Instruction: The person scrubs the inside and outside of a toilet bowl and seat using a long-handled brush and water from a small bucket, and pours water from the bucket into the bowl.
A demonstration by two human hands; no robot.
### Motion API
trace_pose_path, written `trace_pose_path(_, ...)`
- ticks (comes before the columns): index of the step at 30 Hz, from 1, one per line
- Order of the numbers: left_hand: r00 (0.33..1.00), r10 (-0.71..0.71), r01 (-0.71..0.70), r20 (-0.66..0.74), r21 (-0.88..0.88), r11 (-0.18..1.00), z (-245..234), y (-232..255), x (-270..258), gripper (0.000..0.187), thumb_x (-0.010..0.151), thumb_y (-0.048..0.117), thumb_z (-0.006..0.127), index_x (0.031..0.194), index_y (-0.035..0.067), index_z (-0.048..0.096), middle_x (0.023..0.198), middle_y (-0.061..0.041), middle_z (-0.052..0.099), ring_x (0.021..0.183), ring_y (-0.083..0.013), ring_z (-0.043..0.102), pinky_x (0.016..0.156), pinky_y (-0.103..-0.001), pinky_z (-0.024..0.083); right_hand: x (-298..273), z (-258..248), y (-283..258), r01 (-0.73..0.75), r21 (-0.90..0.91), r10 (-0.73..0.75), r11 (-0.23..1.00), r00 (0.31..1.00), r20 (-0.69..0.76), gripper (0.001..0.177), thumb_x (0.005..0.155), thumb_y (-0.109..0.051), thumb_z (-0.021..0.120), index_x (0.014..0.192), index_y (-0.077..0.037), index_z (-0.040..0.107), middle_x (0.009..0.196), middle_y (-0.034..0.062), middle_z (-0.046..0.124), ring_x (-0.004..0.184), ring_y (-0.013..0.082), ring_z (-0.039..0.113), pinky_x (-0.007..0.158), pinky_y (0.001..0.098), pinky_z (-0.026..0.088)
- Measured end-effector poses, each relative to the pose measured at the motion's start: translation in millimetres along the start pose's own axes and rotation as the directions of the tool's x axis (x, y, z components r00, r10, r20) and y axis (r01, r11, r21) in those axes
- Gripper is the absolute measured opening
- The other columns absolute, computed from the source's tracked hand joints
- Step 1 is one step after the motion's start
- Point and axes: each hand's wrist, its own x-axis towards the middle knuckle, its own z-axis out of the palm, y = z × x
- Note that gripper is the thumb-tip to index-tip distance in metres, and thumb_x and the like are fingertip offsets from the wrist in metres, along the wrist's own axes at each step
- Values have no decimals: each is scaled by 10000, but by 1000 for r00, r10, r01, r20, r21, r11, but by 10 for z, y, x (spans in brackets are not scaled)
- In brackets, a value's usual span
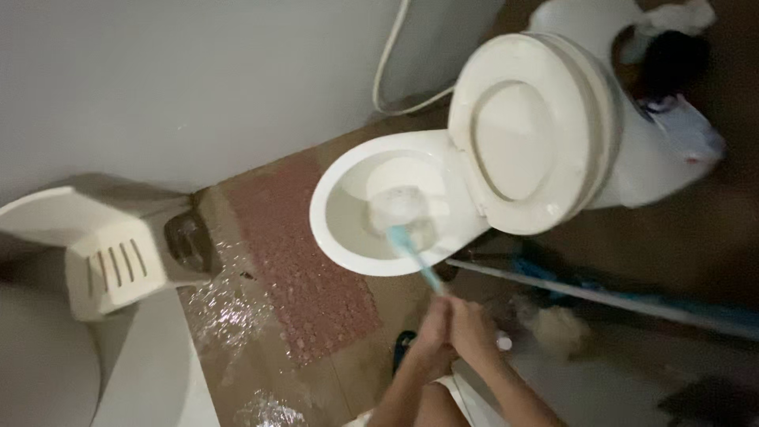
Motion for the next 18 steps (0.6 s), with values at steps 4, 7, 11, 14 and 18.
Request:
trace_pose_path(4, 999, -20, 24, -25, 183, 983, 578, -130, 236, 675, 1094, 514, 292, 1653, 156, 172, 1646, -124, 355, 1440, -270, 407, 1178, -440, 373, -212, -70, 487, -145, 204, 175, 968, 975, -140, 430, 1044, -333, 447, 1419, -142, 536, 804, 140, 748, 633, 212, 707, 557, 405, 574)
trace_pose_path(7, 992, -96, 109, -76, 175, 978, 730, 120, 264, 603, 1082, 446, 256, 1645, 238, 200, 1595, -122, 429, 1350, -266, 501, 1097, -409, 445, -67, -109, 602, 52, 39, -37, 998, 950, -309, 571, 974, -222, 503, 1542, -171, 467, 841, 141, 734, 645, 194, 722, 517, 388, 584)
trace_pose_path(11, 957, -275, 278, -96, 17, 961, 850, 414, 360, 569, 1065, 391, 271, 1632, 354, 239, 1433, -62, 570, 1103, -193, 608, 927, -389, 534, 104, -286, 489, -192, -83, 177, 978, 972, -157, 416, 1037, -270, 522, 1451, -239, 536, 920, 118, 763, 765, 235, 750, 609, 390, 594)
trace_pose_path(14, 976, -218, 216, -22, -43, 975, 741, 186, 230, 581, 1095, 377, 346, 1664, 310, 250, 1176, -72, 640, 840, -167, 561, 732, -337, 513, -84, -401, 435, -239, 95, 244, 966, 968, -53, 412, 1044, -290, 510, 1448, -213, 534, 953, 138, 762, 808, 262, 746, 658, 407, 587)
trace_pose_path(18, 991, -72, 78, 111, -54, 995, 415, 151, 491, 587, 1095, 379, 416, 1658, 262, 302, 1001, -18, 608, 722, -134, 501, 611, -295, 464, 38, -603, 313, -227, 203, 237, 953, 971, -30, 415, 1054, -316, 494, 1444, -179, 533, 996, 164, 760, 867, 296, 741, 723, 429, 579)
